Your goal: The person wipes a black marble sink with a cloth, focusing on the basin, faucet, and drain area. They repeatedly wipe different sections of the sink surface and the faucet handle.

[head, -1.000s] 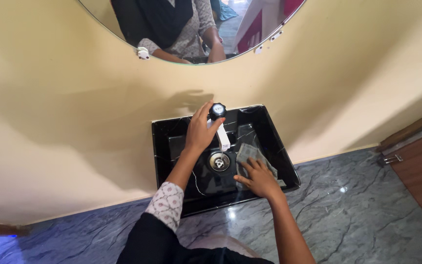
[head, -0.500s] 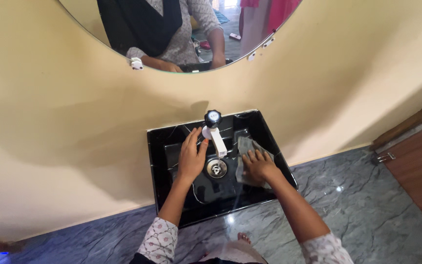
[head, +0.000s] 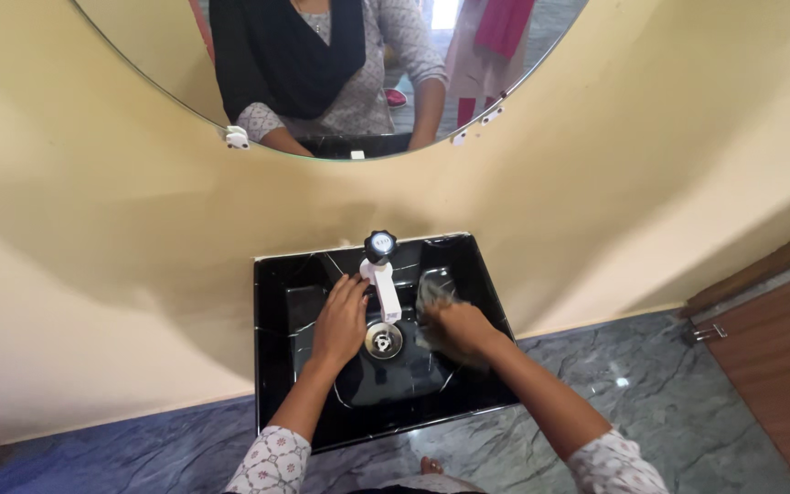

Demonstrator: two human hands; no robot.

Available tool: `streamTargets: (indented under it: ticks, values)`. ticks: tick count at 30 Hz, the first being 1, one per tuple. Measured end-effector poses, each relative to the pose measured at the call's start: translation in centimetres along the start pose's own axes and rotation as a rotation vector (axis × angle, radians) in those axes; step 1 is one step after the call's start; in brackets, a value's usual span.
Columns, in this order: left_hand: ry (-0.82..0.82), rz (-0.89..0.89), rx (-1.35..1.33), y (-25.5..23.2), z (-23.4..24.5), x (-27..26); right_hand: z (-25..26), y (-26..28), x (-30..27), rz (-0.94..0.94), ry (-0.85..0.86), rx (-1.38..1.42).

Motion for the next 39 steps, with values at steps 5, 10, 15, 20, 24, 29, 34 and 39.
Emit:
streamTargets:
  ticks: [5,10,15,20,24,29,34,39]
  values:
    - [0.032,-0.029,0.006,-0.1,1.1,-0.4,3.0,0.3,-2.7,0.126,-0.170,0.061]
    - [0.055,-0.012,0.034,-0.2,1.3,-0.2,9.1,-0.8,-1.6,0.081,-0.738,0.226]
    - [0.069,0.012,0.045,-0.1,1.3,-0.4,9.4,1.6,4.9,0.154,-0.660,0.375]
    - [0.075,0.018,0.045,-0.3,1.6,-0.1,5.5,3.9,5.3,0.330,-0.747,0.086]
    - [0.088,0.024,0.056,-0.2,1.6,-0.1,3.5,1.8,2.3,0.402,-0.653,0.173]
    - [0.110,0.032,0.055,-0.1,1.6,-0.1,4.6,-2.6,4.1,0.016,-0.985,0.139]
    - [0.099,0.023,0.074,-0.1,1.9,0.2,2.9,-2.9,6.4,-0.044,-0.731,-0.238]
    - [0.123,0.031,0.060,0.1,1.7,0.0,1.5,-0.8,5.1,0.109,-0.508,-0.083]
Point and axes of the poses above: each hand's wrist, its own x-axis towards the middle knuckle, its own z-axis out of the back of the hand, y = z × x, the point moved 2 cm from there along x, towards the middle knuckle, and after that the axes turned 12 degrees about z, right-handed, at the moved point
